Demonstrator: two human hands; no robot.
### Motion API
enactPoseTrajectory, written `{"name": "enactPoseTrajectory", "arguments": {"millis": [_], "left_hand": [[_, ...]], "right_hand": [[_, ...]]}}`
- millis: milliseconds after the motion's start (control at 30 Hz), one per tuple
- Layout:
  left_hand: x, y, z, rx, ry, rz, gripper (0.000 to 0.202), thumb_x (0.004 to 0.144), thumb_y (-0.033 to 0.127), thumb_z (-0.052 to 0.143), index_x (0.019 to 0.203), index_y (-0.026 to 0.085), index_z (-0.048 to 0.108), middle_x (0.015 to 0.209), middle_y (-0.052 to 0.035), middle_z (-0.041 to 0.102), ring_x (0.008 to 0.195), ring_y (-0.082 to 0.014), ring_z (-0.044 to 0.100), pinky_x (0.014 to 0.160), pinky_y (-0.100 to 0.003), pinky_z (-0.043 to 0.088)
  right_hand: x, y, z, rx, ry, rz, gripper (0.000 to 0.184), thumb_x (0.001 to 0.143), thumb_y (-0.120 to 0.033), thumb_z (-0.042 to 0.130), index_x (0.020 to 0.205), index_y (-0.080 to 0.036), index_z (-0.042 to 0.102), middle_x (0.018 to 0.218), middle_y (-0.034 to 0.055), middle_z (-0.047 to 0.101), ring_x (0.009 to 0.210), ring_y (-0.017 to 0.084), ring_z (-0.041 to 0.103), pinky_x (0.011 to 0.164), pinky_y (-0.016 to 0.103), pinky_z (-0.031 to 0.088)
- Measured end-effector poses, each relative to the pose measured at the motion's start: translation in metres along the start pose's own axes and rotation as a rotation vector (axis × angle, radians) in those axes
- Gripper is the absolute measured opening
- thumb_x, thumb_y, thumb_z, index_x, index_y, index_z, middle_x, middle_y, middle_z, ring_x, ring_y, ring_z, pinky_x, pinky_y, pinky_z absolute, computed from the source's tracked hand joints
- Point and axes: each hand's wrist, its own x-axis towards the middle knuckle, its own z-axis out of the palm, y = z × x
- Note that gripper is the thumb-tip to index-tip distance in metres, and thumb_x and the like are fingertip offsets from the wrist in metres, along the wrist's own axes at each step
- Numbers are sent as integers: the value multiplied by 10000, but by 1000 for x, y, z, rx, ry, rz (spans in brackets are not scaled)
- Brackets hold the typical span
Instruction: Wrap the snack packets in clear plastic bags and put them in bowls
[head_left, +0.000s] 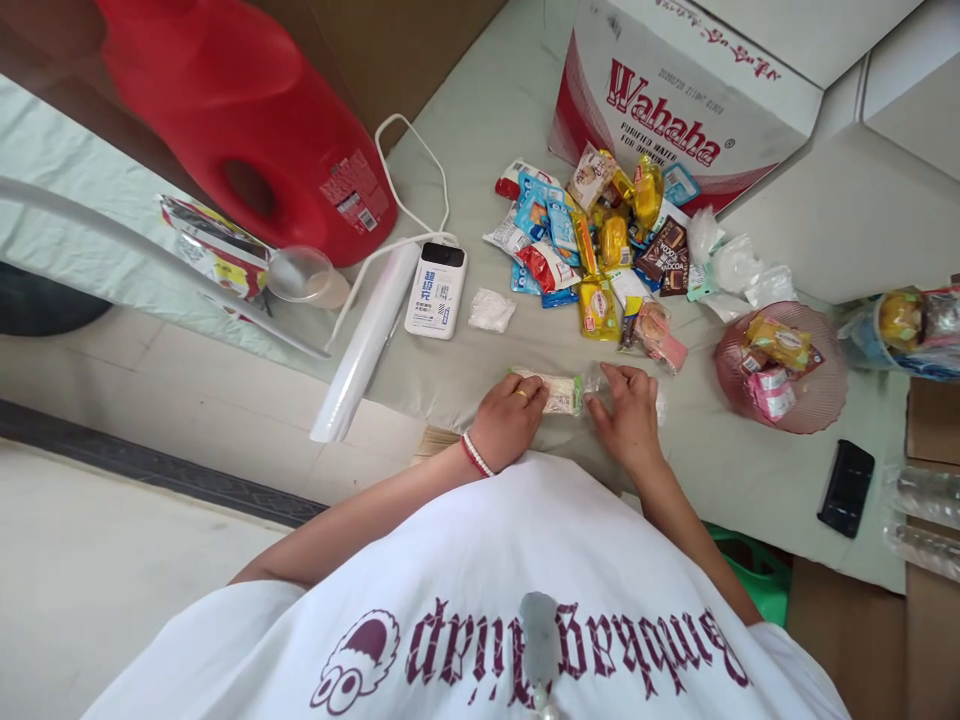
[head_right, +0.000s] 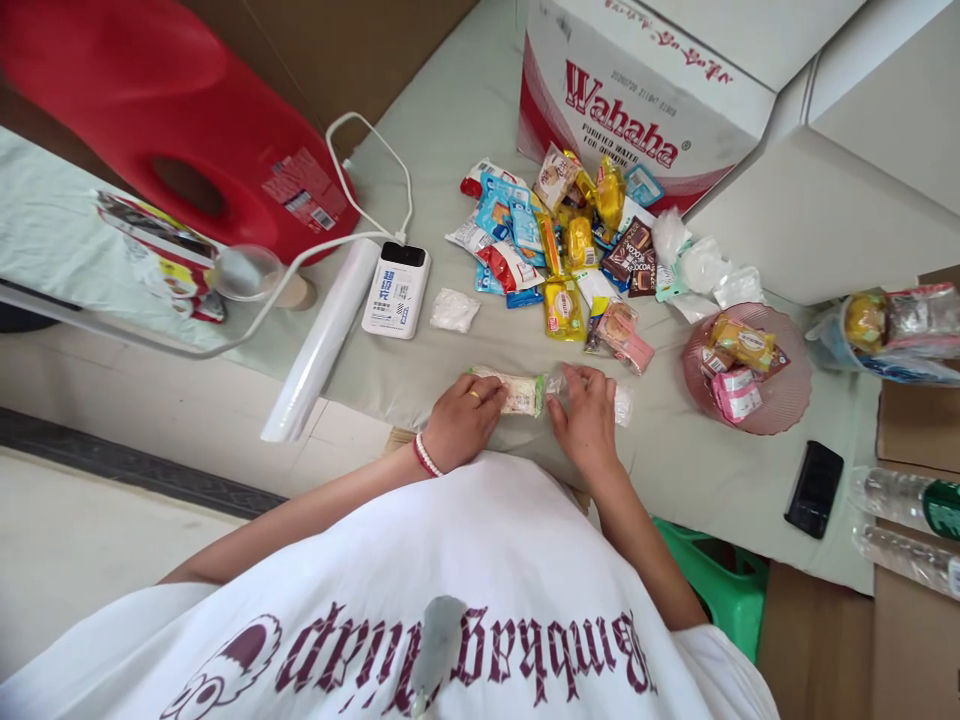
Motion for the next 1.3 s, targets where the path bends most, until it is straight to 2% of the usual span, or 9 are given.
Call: {"name": "enactPoseTrajectory", "arguments": {"millis": [100, 167, 300, 367, 567, 767, 900, 1133, 1300], "left_hand": [[-6, 0, -2, 59, 57, -54, 316, 981, 192, 533, 1247, 225, 699, 1314, -170, 691, 1263, -333, 584, 1005, -532, 460], [-7, 0, -3, 80, 96, -68, 289, 966, 190, 564, 1203, 263, 712, 1366, -143, 672, 1395, -343, 510, 1080, -574, 395], [-6, 1, 2, 68, 79, -57, 283, 956, 182, 575, 1188, 268, 713, 1411, -132, 652, 1460, -338, 471, 1081, -555, 422], [-5, 1, 5, 59, 61, -68, 289, 966, 189, 564, 1206, 253, 712, 1407, -149, 653, 1430, -345, 502, 1023, -523, 480], [-7, -11, -3, -227, 148, -174, 231, 906, 179, 581, 1086, 185, 726, 1363, -169, 609, 1291, -318, 572, 1058, -502, 517], [-6, -19, -33, -674, 315, -523, 291, 761, 146, 548, 1038, 223, 587, 1170, -82, 547, 1153, -236, 596, 946, -406, 575], [0, -2, -49, -850, 232, -513, 278, 774, 222, 614, 1046, 232, 560, 1173, -73, 531, 1166, -247, 586, 981, -435, 567], [6, 8, -74, -1151, 227, -396, 252, 823, 313, 727, 1032, 235, 608, 1210, -77, 540, 1228, -259, 583, 1004, -440, 585], [-1, -9, -74, -1117, 257, -554, 289, 794, 343, 769, 1011, 224, 622, 1089, -68, 630, 1106, -250, 640, 896, -393, 592]], "right_hand": [[-1, 8, -3, -57, -30, -36, 231, 945, -300, 602, 1099, -168, 710, 1436, 206, 491, 1374, 375, 392, 1110, 545, 411], [1, 9, -12, 16, -54, -41, 170, 955, -283, 563, 1025, -182, 680, 1417, 192, 524, 1309, 332, 492, 1038, 468, 469], [14, -13, -27, 133, -159, 26, 170, 989, -327, 506, 1035, -218, 629, 954, 63, 693, 810, 213, 643, 745, 316, 489], [24, -35, -23, 112, -203, -41, 168, 999, -297, 484, 1000, -221, 634, 893, 44, 696, 817, 207, 644, 756, 295, 468], [33, -79, 13, -109, -338, -170, 335, 1063, -211, 336, 1185, -162, 644, 1143, 131, 647, 919, 223, 621, 798, 301, 457], [8, -81, 24, -172, -318, -336, 635, 982, -506, 609, 1423, -62, 504, 1284, 233, 542, 1161, 337, 512, 983, 417, 450], [4, -84, 33, -283, -285, -260, 423, 1060, -327, 431, 1423, -139, 537, 1208, 195, 592, 1124, 319, 524, 966, 425, 448], [-6, -39, -6, 107, -1, -101, 367, 1043, -336, 440, 1348, -224, 610, 1259, 142, 656, 1163, 278, 600, 990, 415, 502], [-23, 73, -100, 491, 469, 232, 571, 962, -486, 606, 1476, -301, 439, 1208, 113, 663, 819, 198, 635, 669, 347, 508]]}}
